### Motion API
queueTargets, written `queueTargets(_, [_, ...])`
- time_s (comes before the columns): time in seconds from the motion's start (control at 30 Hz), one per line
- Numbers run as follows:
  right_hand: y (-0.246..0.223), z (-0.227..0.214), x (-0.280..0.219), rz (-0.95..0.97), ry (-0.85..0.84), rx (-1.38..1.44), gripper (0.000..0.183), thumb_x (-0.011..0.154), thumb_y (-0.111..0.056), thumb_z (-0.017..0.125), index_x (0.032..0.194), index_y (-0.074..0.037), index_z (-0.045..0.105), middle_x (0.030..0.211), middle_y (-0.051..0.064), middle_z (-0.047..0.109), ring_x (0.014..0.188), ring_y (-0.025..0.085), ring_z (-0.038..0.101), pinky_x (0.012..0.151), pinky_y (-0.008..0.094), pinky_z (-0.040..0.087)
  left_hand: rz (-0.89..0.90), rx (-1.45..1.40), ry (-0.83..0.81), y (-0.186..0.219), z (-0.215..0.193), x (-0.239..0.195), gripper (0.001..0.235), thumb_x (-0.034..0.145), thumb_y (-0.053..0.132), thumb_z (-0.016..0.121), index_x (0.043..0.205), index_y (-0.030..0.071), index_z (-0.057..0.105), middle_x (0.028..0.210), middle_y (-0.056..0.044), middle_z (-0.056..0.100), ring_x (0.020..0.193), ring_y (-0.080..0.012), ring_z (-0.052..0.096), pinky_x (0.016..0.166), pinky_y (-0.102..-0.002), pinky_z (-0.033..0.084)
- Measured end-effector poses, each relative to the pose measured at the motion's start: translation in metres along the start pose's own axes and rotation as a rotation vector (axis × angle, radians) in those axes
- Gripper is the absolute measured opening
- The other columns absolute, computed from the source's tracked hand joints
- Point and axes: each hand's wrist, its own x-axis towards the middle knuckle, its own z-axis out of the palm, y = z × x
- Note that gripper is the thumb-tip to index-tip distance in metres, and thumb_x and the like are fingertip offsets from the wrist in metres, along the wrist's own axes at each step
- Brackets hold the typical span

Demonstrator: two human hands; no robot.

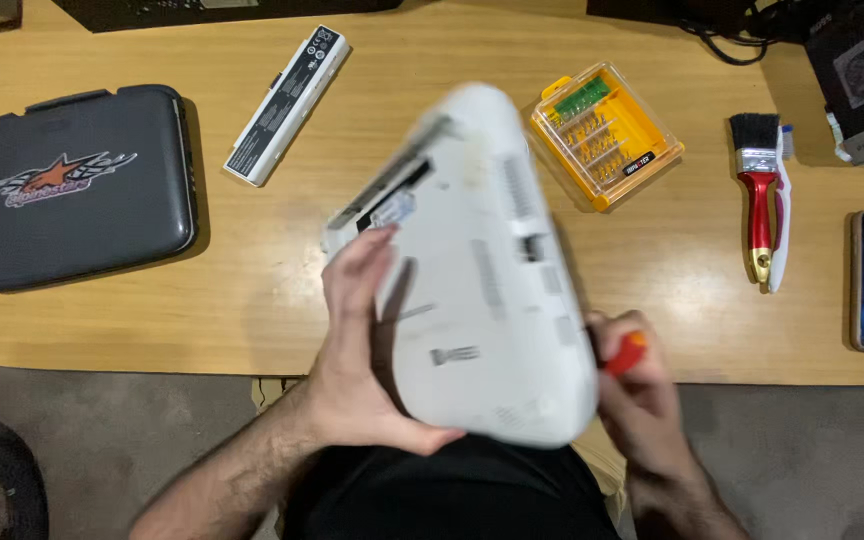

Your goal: The person opens a laptop and removes the keyboard using a screwdriver. They then proceed to unscrew and remove the hard drive from the laptop's internal bay, placing the screws into a small metal container.

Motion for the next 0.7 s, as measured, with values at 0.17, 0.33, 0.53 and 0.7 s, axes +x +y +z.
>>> queueTargets(0.17, [-0.009,0.040,0.018,-0.331,-0.469,-0.286,0.040,0.106,-0.016,0.084,0.120,-0.013,0.047,0.172,0.042,0.060,0.167,0.054,0.061,0.144,0.069,0.048,0.061,-0.477,0.023,-0.020,0.008,-0.035,0.140,0.081,0.062,0.094,0.192,0.022,0.018,0.190,-0.022,0.033,0.181,-0.0397,0.043,0.161,-0.059,0.030])
queueTargets(0.33, [-0.009,0.042,0.020,-0.452,-0.567,-0.578,0.067,0.087,-0.022,0.109,0.110,-0.017,0.046,0.182,0.032,0.057,0.179,0.059,0.050,0.150,0.076,0.036,0.166,-0.755,-0.739,-0.096,-0.016,-0.128,0.028,0.123,0.023,0.079,0.145,0.007,0.089,0.144,-0.003,0.090,0.150,-0.0198,0.080,0.148,-0.038,0.052])
queueTargets(0.53, [0.002,0.025,0.018,-0.535,-0.661,-0.693,0.068,0.091,-0.035,0.109,0.108,-0.020,0.045,0.170,0.020,0.074,0.172,0.063,0.057,0.141,0.080,0.048,-0.742,-0.740,-0.583,-0.046,0.005,-0.129,0.074,0.096,0.047,0.086,0.164,0.020,0.074,0.169,0.007,0.075,0.164,-0.0138,0.065,0.152,-0.035,0.039])
queueTargets(0.7, [0.009,0.010,0.012,-0.571,-0.542,-0.886,0.071,0.084,-0.021,0.114,0.094,-0.018,0.044,0.163,0.010,0.081,0.164,0.046,0.071,0.144,0.073,0.049,-1.478,-0.652,-0.397,-0.016,0.010,-0.129,0.118,0.074,0.068,0.092,0.181,0.031,0.062,0.191,0.015,0.064,0.176,-0.0091,0.053,0.155,-0.032,0.028])
